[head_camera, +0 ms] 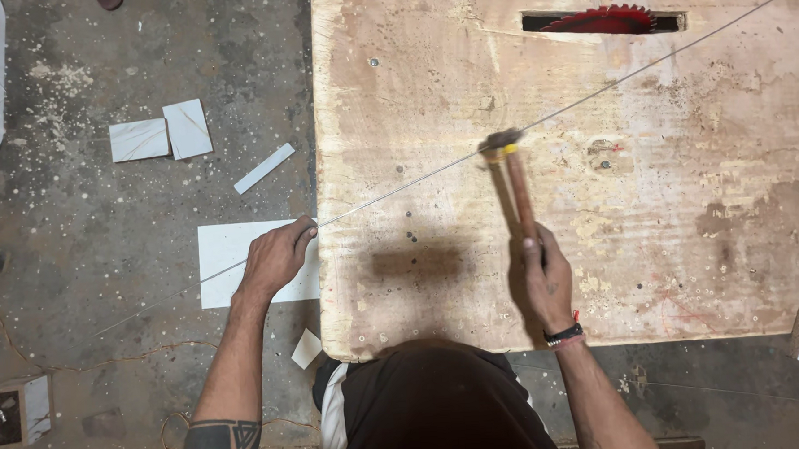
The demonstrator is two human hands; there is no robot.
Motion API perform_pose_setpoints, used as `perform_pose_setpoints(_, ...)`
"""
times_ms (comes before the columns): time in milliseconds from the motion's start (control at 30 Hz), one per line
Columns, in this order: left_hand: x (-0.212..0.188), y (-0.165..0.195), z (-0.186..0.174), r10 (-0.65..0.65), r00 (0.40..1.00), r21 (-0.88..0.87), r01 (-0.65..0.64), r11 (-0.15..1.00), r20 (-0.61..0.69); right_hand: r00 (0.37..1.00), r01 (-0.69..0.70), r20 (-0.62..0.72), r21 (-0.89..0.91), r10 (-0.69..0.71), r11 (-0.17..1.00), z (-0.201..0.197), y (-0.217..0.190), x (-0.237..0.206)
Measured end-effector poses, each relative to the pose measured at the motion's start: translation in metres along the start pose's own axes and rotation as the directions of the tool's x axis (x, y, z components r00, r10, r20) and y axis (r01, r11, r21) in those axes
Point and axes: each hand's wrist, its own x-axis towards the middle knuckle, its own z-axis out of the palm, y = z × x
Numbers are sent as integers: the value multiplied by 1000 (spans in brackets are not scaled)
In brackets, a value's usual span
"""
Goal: The person holds a long thin metal wire against a wooden workbench and hammers along its length to straighten it, repositioning the wire and working section by section with a hammer.
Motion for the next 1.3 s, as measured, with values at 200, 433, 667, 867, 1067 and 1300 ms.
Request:
perform_pose_setpoints(200, 0, 2, 0, 1, 1000, 18, -1, 1000, -1, 995, -94, 28, -169, 101, 981, -9, 12, 15)
perform_pose_setpoints(433, -1, 5, 0, -33, 999, 6, 33, 999, -5, 985, 124, -121, 36, -119, 992, -17, 22, 30)
perform_pose_setpoints(667, 1, 7, 0, -46, 999, 10, 46, 999, 0, 994, 65, -84, -118, -75, 991, -26, 30, 45)
perform_pose_setpoints(867, 3, 6, 0, -13, 1000, 20, 13, 1000, -1, 989, -138, -79, -189, 125, 972, -33, 29, 58)
perform_pose_setpoints(1067, 4, 8, -3, -21, 1000, 2, 21, 1000, -4, 987, 7, -160, 41, 0, 999, -43, 26, 68)
perform_pose_setpoints(1300, 0, 3, -1, -21, 1000, 39, 22, 999, -20, 990, -123, -89, -211, 106, 970, -42, 24, 68)
